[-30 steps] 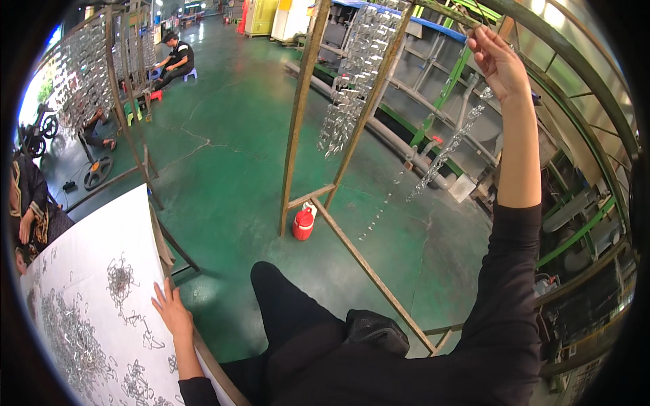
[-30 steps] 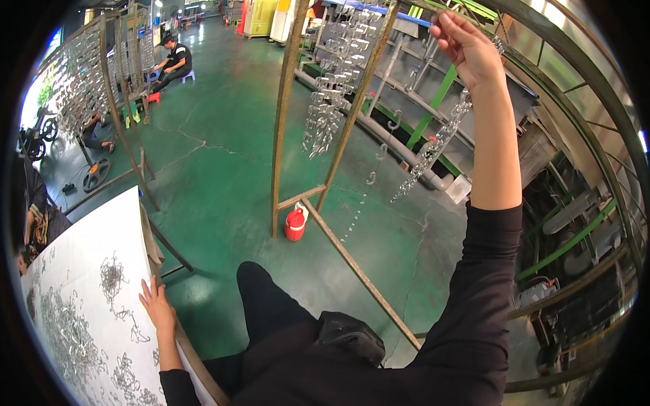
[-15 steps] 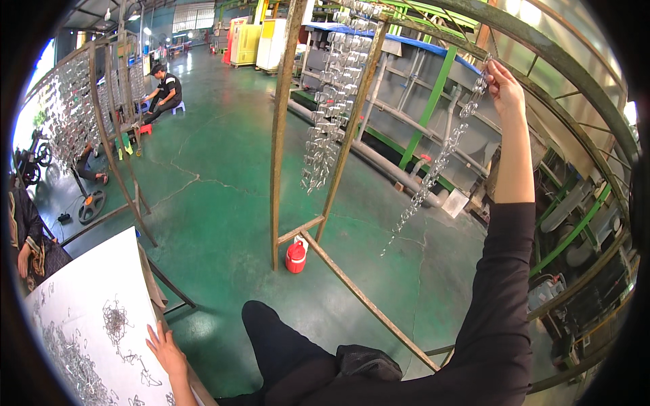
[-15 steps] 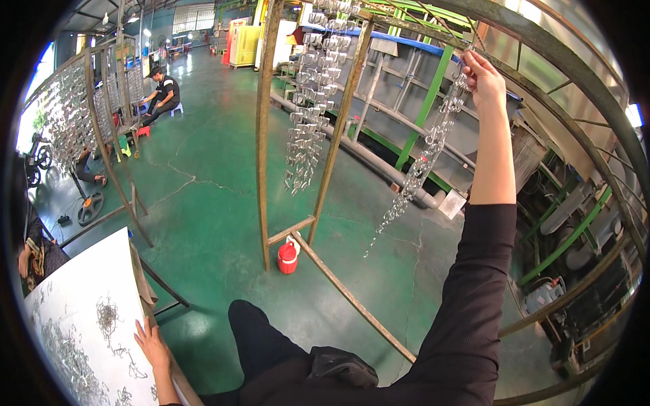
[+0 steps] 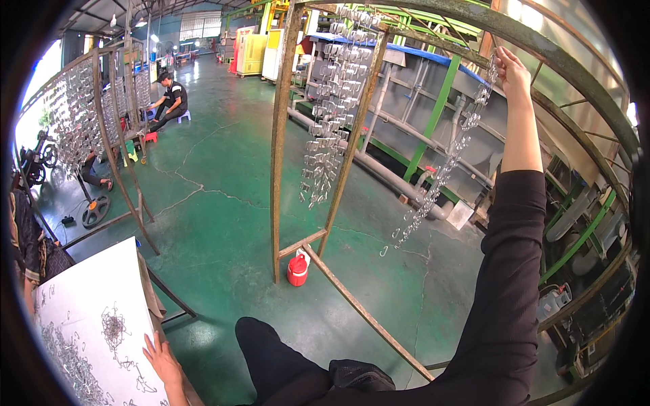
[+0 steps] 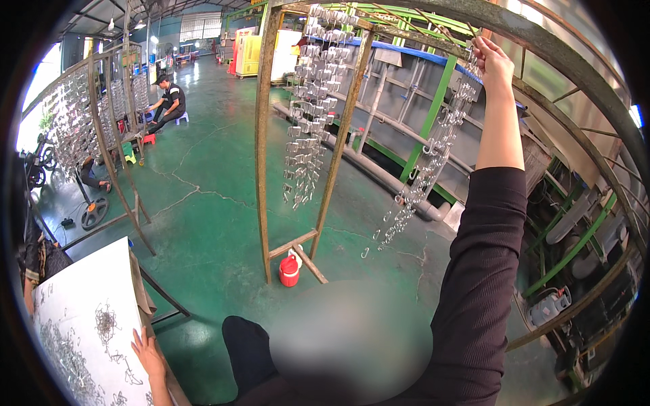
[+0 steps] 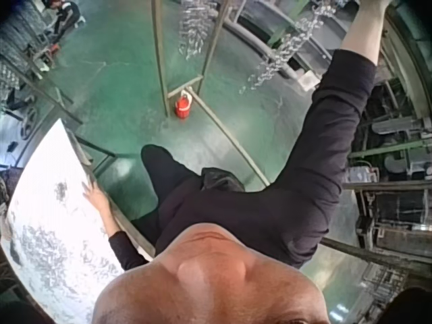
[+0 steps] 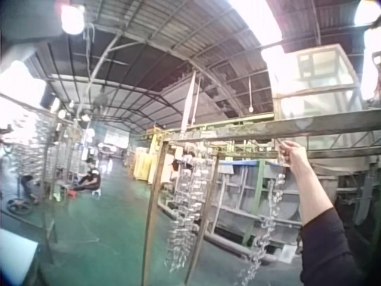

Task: The person opens a red container to check contents and then sorts various metal clips on a white table by hand.

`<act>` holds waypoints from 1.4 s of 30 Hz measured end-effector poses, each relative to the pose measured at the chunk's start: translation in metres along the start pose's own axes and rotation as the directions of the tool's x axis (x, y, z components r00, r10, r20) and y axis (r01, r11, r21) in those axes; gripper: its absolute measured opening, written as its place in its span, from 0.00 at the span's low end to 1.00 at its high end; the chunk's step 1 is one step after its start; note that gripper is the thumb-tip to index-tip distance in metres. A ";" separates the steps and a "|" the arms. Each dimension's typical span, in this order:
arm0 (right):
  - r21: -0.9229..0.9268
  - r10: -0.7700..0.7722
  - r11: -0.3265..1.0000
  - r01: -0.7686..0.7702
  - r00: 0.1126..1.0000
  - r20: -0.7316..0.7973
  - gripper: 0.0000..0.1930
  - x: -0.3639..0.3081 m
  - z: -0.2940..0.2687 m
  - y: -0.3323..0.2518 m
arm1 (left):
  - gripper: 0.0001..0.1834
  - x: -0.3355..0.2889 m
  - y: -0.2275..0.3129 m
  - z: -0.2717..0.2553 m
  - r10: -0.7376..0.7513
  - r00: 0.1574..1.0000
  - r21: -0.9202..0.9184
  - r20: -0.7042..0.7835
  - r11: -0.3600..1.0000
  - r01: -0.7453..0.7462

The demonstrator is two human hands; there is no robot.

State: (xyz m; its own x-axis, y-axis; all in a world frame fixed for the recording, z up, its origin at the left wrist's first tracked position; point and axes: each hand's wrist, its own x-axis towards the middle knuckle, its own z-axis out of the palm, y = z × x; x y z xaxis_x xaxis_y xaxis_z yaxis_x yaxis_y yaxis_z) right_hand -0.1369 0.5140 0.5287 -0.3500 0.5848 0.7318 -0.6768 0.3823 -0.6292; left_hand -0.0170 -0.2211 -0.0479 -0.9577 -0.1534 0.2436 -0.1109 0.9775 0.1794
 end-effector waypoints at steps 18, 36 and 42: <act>-0.200 -0.024 0.979 0.044 0.995 0.101 0.06 -0.035 -0.003 0.000 | 0.18 0.001 0.006 -0.001 0.028 0.999 0.099 0.032 0.995 -0.031; 0.116 -0.030 0.984 -0.137 0.508 0.861 0.09 -0.588 0.261 0.028 | 0.19 -0.081 0.034 -0.080 -0.172 0.947 -0.598 -0.272 0.801 -0.027; 0.411 -0.429 0.902 -0.130 -0.365 0.826 0.05 -0.762 0.325 0.013 | 0.19 -0.162 0.032 -0.100 -0.482 0.813 -0.718 -0.326 0.686 0.118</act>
State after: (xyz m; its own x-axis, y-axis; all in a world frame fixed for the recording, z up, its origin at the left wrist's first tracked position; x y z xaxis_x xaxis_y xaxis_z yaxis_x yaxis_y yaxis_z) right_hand -0.0898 -0.1595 0.0480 -0.1168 -0.9687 0.2189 -0.8315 -0.0251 -0.5550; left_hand 0.1607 -0.1791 0.0137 -0.6385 -0.6432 0.4227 0.0011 0.5485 0.8362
